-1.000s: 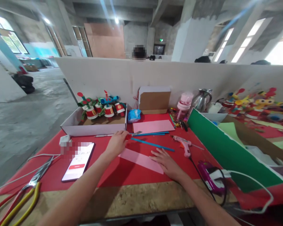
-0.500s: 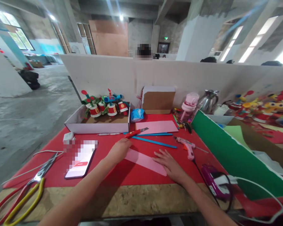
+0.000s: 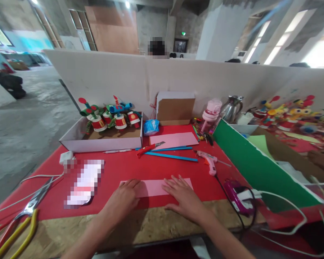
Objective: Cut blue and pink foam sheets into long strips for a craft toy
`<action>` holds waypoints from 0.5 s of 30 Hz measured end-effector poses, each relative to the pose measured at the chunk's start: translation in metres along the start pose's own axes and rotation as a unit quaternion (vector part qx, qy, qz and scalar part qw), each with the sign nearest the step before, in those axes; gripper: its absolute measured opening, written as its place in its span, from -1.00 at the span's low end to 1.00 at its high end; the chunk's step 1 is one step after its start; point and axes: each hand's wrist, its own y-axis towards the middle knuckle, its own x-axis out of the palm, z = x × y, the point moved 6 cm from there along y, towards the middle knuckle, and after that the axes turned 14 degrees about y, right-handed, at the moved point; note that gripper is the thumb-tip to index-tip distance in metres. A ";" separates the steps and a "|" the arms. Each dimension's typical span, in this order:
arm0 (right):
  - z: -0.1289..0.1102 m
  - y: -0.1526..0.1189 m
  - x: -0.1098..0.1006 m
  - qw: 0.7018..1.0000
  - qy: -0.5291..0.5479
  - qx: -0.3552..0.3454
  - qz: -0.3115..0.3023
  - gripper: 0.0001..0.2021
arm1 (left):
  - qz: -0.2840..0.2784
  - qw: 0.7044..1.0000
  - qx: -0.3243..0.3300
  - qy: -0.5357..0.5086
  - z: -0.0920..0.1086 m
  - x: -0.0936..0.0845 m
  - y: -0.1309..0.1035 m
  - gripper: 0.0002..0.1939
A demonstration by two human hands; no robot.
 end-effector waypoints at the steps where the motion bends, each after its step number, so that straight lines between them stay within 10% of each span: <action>1: -0.001 0.001 0.001 1.000 0.000 -0.004 0.002 -0.35 | -0.001 1.000 0.008 0.005 0.000 0.000 0.002 -0.52; 15: -0.015 0.020 -0.006 0.996 -0.067 0.002 0.052 -0.59 | -0.004 1.000 0.003 -0.011 -0.009 0.000 0.011 -0.53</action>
